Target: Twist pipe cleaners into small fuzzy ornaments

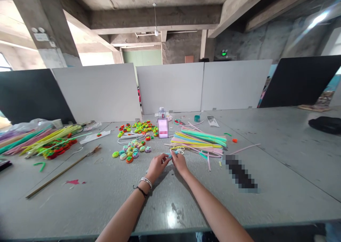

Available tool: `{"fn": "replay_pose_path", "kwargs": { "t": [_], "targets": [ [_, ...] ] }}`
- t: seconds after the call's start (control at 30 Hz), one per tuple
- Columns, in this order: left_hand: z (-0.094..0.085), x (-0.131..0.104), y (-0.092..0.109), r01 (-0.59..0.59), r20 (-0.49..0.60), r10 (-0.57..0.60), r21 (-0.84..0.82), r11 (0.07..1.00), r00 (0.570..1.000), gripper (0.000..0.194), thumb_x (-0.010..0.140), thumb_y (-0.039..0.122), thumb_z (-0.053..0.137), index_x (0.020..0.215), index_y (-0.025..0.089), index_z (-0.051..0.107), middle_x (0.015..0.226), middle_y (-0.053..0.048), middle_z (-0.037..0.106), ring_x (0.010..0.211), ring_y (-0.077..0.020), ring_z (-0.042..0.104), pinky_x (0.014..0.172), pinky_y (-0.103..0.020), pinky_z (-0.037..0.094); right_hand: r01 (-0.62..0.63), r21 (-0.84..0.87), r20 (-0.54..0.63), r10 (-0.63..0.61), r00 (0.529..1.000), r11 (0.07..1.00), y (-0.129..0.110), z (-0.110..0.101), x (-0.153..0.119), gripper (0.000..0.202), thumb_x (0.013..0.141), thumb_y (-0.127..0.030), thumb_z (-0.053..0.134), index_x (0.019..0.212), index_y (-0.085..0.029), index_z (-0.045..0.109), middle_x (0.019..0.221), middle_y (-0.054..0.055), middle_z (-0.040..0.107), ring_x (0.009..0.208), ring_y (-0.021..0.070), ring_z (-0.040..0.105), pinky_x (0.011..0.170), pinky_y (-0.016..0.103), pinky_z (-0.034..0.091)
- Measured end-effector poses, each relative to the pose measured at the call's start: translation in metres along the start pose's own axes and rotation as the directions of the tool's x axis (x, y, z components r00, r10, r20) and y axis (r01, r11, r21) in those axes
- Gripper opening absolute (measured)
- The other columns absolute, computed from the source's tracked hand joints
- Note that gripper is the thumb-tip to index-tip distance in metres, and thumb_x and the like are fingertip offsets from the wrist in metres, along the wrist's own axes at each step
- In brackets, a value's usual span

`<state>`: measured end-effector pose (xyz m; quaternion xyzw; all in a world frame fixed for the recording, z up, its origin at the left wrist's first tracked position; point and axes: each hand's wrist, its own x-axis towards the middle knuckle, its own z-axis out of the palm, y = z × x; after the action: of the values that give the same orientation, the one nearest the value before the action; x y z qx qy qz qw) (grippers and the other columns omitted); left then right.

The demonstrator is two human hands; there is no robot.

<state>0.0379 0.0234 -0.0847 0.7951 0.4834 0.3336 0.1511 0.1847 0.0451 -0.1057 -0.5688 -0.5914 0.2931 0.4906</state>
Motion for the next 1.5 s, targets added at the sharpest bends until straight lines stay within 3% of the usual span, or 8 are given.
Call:
{"fn": "replay_pose_path", "kwargs": {
  "t": [0.53,0.7,0.97,1.1,1.37,1.5],
  "targets": [
    [-0.0043,-0.0007,0.0013,-0.110,0.010,0.109,0.039,0.993,0.994,0.031,0.090,0.037,0.043,0.104,0.020,0.065,0.086,-0.006,0.070,0.074,-0.0164,0.063,0.068,-0.025,0.042,0.031,-0.067,-0.022,-0.032,0.999,0.997,-0.0012,-0.0007,-0.0011,0.059,0.080,-0.062,0.032,0.035,-0.024,0.032,0.032,-0.001,0.035,0.038,0.0147,0.040,0.048,0.028,0.029],
    [0.0002,-0.0014,0.0021,-0.060,0.035,0.058,0.068,0.996,0.998,0.031,0.091,0.037,0.041,0.108,0.019,0.060,0.082,-0.005,0.068,0.075,-0.0170,0.063,0.066,-0.025,0.042,0.055,-0.089,-0.026,-0.057,0.998,0.995,0.0000,-0.0006,-0.0009,0.059,0.080,-0.064,0.032,0.036,-0.024,0.032,0.032,0.000,0.035,0.038,0.0149,0.040,0.047,0.028,0.028],
    [0.0034,-0.0015,0.0053,-0.002,0.134,-0.027,0.211,0.977,0.991,0.034,0.095,0.039,0.032,0.094,0.019,0.059,0.085,-0.009,0.066,0.081,-0.0189,0.063,0.069,-0.026,0.040,0.102,-0.140,-0.048,-0.109,0.993,0.985,0.0023,-0.0003,-0.0005,0.057,0.079,-0.060,0.038,0.036,-0.024,0.034,0.034,0.001,0.039,0.039,0.0147,0.040,0.045,0.029,0.023],
    [0.0020,-0.0021,0.0045,-0.012,0.133,-0.017,0.209,0.978,0.991,0.033,0.095,0.039,0.030,0.095,0.020,0.057,0.087,-0.008,0.065,0.082,-0.0180,0.063,0.068,-0.025,0.039,0.104,-0.139,-0.053,-0.113,0.992,0.985,-0.0002,-0.0012,-0.0017,0.056,0.079,-0.059,0.039,0.036,-0.024,0.034,0.034,0.002,0.040,0.040,0.0151,0.041,0.045,0.028,0.023],
    [-0.0005,-0.0041,0.0058,-0.064,0.111,0.045,0.179,0.982,0.993,0.029,0.096,0.035,0.029,0.099,0.021,0.055,0.089,-0.006,0.066,0.083,-0.0171,0.063,0.066,-0.024,0.037,0.090,-0.085,-0.021,-0.092,0.996,0.992,-0.0062,-0.0038,-0.0048,0.057,0.080,-0.061,0.040,0.037,-0.024,0.033,0.035,0.000,0.038,0.040,0.0143,0.040,0.046,0.028,0.026],
    [-0.0014,-0.0044,0.0075,-0.007,0.098,-0.012,0.198,0.980,0.995,0.029,0.096,0.033,0.028,0.100,0.021,0.054,0.089,-0.007,0.067,0.083,-0.0176,0.063,0.066,-0.025,0.037,0.058,0.003,0.110,-0.058,0.992,0.998,-0.0051,-0.0016,-0.0037,0.060,0.082,-0.062,0.037,0.038,-0.022,0.037,0.034,0.000,0.040,0.039,0.0134,0.044,0.047,0.026,0.033]
  ]
}}
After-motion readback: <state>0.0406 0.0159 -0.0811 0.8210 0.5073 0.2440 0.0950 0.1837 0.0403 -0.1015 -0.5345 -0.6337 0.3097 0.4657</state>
